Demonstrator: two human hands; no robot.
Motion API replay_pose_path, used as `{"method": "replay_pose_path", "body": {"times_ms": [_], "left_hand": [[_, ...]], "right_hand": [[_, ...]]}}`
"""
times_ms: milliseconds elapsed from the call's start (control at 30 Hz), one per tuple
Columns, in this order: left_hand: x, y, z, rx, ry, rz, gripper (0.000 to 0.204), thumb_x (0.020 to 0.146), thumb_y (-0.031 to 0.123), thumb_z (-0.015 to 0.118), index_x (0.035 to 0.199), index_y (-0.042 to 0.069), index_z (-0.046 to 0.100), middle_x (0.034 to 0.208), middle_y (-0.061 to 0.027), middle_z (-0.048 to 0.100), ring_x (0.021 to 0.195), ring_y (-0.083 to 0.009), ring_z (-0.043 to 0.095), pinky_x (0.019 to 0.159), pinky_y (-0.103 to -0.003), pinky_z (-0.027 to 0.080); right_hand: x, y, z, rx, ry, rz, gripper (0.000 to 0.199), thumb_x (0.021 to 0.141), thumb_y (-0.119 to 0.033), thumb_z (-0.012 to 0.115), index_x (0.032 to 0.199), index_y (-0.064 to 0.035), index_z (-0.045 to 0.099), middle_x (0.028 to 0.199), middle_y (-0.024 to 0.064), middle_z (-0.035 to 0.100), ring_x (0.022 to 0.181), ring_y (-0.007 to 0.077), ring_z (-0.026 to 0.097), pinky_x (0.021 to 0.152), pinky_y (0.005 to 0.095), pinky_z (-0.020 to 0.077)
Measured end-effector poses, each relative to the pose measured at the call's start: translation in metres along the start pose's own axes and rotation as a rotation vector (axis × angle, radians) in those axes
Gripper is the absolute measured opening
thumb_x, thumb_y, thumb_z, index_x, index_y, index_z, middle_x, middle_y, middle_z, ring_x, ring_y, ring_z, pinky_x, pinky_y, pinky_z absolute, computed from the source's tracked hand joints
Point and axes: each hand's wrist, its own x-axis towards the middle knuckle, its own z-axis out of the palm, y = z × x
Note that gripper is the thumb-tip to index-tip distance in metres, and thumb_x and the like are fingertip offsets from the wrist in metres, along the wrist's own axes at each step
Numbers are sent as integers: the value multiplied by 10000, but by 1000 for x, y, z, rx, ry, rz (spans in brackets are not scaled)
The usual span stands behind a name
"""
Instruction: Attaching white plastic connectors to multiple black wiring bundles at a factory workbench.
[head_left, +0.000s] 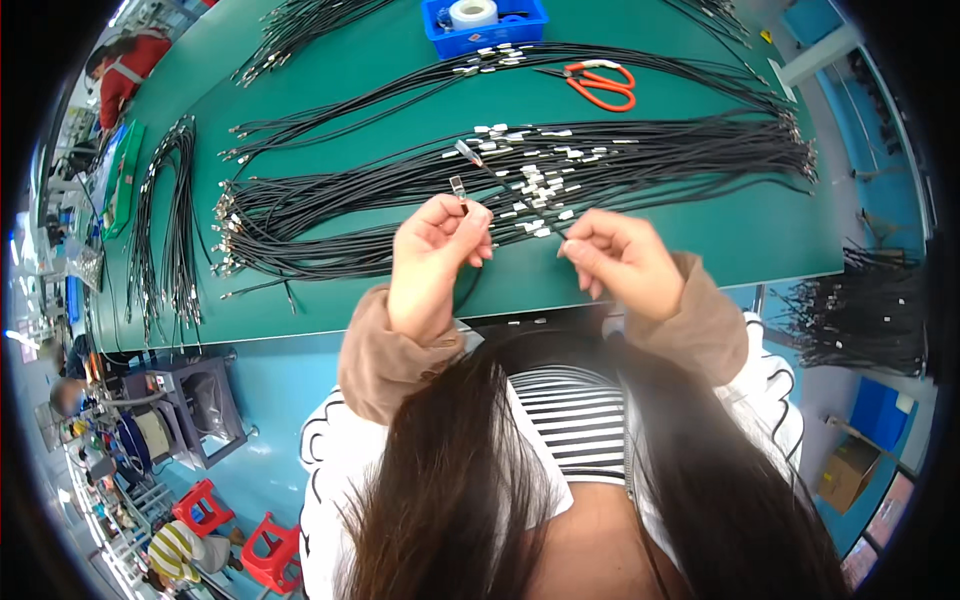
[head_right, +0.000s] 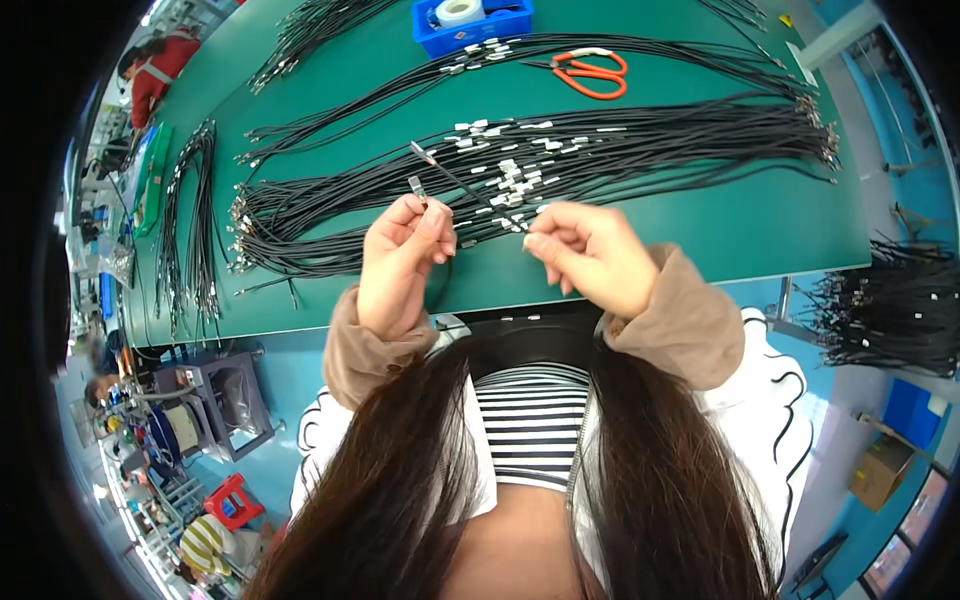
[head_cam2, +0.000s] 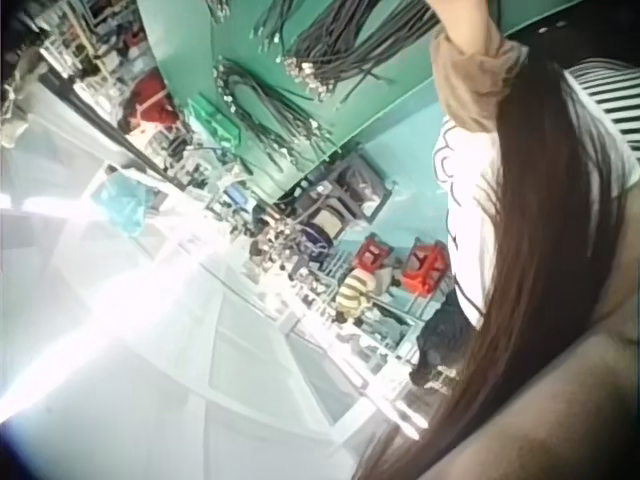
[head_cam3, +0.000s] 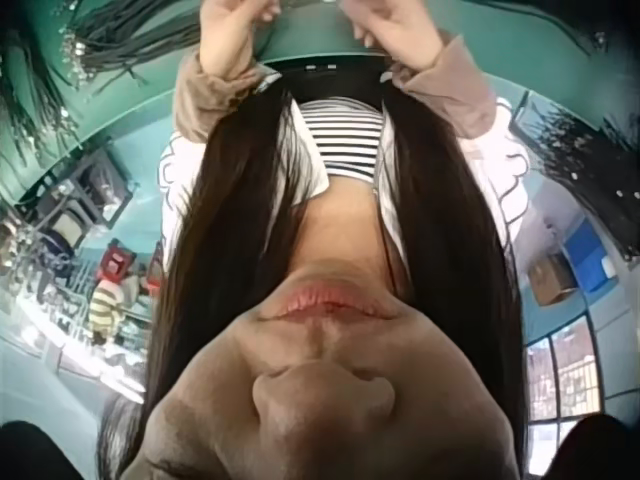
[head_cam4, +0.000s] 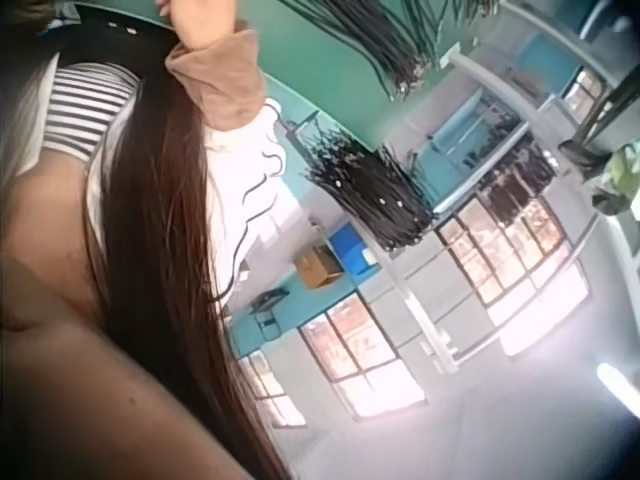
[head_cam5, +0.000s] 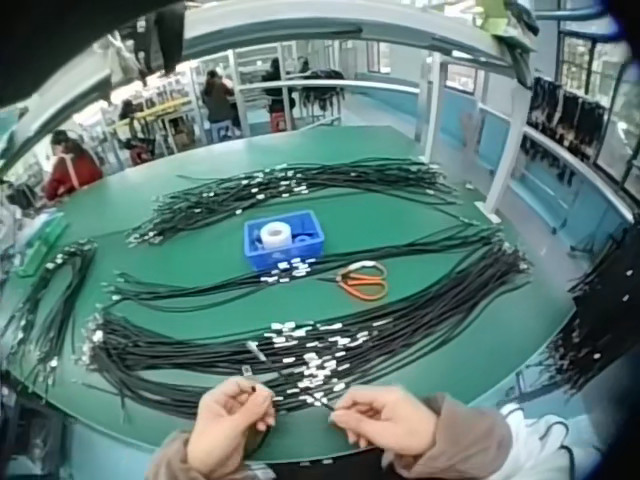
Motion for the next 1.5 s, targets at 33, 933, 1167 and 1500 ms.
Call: {"method": "replay_pose_path", "body": {"times_ms": [33,933,1167,1500], "left_hand": [[1,-1,3,-121,33,2,88,880,131,582,882,53,542,827,-34,587,660,-71,486,596,-190,383],[7,-17,19,-127,48,26,206,762,-33,667,807,60,489,826,-80,613,652,-72,551,550,-176,419],[11,-16,10,-131,143,48,155,825,80,649,790,42,503,726,-55,594,559,-81,546,463,-191,413],[15,-13,6,-78,133,-11,156,818,45,644,781,33,493,715,-67,595,548,-91,554,457,-189,410]], "right_hand": [[1,2,3,25,-20,36,116,890,-110,553,860,2,553,674,-10,524,575,44,506,467,188,419],[23,13,12,158,-181,180,175,887,-154,565,923,5,627,669,14,580,577,49,537,452,161,390],[20,22,14,14,-15,24,103,821,-79,635,821,23,647,659,21,596,562,40,520,498,183,420],[16,30,17,-187,145,-120,79,790,-65,657,777,12,664,580,19,596,481,20,483,438,186,372]]}}
